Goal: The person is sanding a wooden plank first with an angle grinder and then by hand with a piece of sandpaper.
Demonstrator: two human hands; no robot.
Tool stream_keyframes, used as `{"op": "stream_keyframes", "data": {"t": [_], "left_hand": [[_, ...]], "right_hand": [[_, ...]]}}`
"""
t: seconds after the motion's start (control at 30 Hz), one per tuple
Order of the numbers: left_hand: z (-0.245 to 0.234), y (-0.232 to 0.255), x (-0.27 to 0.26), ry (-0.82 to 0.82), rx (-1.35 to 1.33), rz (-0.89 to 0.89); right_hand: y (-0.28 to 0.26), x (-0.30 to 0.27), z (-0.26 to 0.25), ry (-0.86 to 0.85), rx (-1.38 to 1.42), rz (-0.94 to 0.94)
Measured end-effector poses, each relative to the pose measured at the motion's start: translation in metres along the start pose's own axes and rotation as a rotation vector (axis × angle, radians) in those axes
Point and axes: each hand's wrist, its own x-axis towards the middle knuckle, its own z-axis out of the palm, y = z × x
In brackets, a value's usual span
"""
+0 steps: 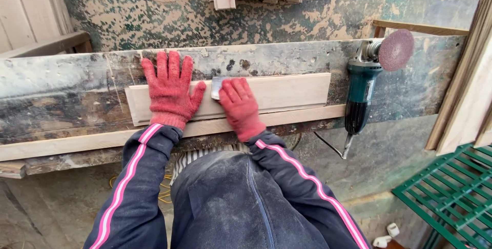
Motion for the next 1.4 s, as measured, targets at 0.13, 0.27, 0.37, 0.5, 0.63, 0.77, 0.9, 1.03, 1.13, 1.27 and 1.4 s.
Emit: {"op": "stream_keyframes", "data": {"t": [0.13, 0.27, 0.37, 0.5, 0.63, 0.77, 0.9, 1.03, 1.13, 1.27, 1.4], "left_hand": [[0.003, 0.002, -0.002, 0.018, -0.026, 0.009], [0.001, 0.004, -0.004, 0.009, 0.019, -0.025], [0.0, 0.004, -0.004, 0.011, -0.009, -0.026], [-0.003, 0.003, -0.003, -0.026, 0.017, -0.023], [-0.002, 0.003, -0.004, -0.047, 0.0, -0.028], [0.0, 0.004, -0.005, -0.077, 0.017, -0.068], [0.0, 0.006, -0.007, -0.045, -0.011, -0.049], [-0.002, 0.002, -0.003, -0.003, -0.035, -0.037], [0.002, 0.005, -0.004, -0.002, -0.033, -0.052], [0.001, 0.005, -0.005, -0.035, 0.011, -0.072], [0.0, 0.005, -0.007, -0.034, -0.012, -0.041]], "right_hand": [[0.062, -0.026, -0.056, -0.118, -0.104, -0.009], [0.091, -0.044, -0.093, -0.11, -0.243, 0.139], [0.039, -0.008, -0.036, 0.099, -0.159, 0.099], [0.014, -0.005, -0.016, -0.205, -0.126, 0.055], [0.09, -0.045, -0.057, -0.177, -0.23, 0.051], [0.099, -0.053, -0.082, -0.093, -0.223, 0.217], [-0.004, 0.012, -0.031, -0.095, 0.035, 0.097], [0.016, 0.004, -0.038, -0.16, -0.047, -0.037], [0.08, -0.03, -0.091, -0.175, -0.187, 0.105], [0.075, -0.04, -0.061, -0.054, -0.377, 0.203], [-0.012, -0.003, -0.016, -0.115, -0.171, 0.059]]}}
